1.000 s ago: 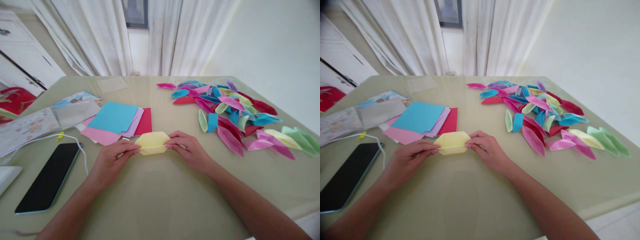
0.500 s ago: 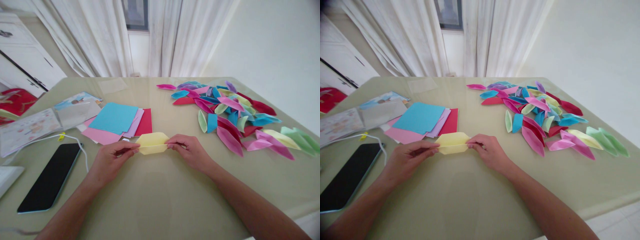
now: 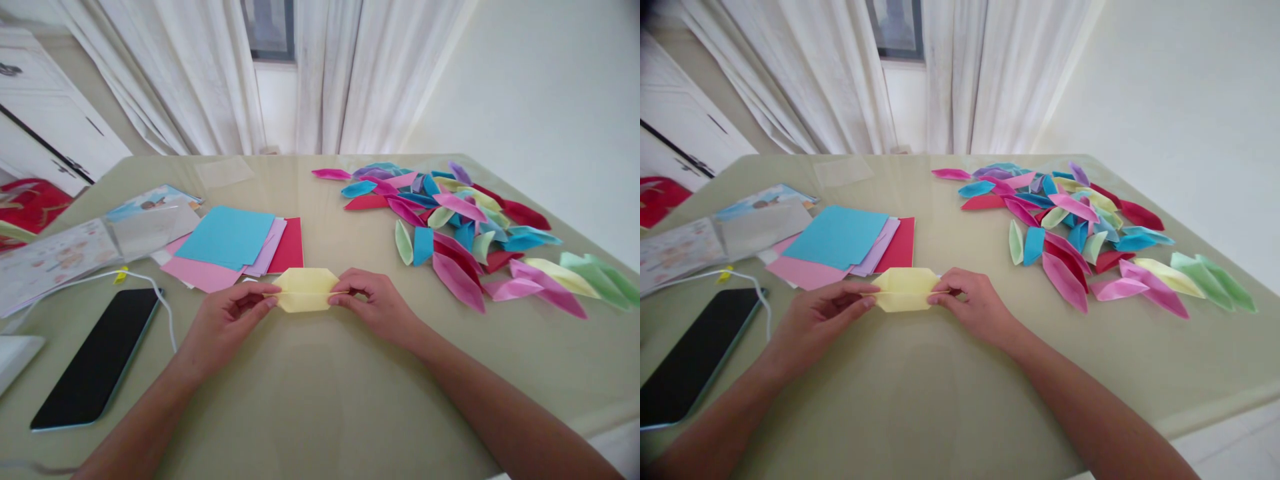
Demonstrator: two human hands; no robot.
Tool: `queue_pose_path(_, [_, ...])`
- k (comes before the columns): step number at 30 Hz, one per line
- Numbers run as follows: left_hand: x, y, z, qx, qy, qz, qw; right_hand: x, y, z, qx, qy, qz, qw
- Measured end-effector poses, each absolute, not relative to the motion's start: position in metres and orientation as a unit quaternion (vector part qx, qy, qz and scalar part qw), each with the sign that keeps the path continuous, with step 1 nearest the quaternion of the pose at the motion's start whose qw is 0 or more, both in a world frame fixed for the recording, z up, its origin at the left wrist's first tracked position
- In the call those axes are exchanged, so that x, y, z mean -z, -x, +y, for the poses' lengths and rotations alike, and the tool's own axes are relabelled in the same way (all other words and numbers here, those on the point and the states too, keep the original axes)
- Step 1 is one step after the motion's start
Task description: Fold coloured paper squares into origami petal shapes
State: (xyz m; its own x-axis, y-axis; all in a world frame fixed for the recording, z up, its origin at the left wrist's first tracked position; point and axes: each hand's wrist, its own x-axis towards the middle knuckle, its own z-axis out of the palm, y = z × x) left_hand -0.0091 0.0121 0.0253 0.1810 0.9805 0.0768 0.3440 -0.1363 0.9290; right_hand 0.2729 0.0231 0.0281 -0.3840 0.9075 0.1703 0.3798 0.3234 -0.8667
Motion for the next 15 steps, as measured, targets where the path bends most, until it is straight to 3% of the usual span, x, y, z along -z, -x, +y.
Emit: queue_pose_path(15, [-0.0228,0.0159,0.0143,-0.325,-0.706,0.508,0.371,-0.0282,-0.2739,0.0239,-0.35,0.437,-0.765,0.319])
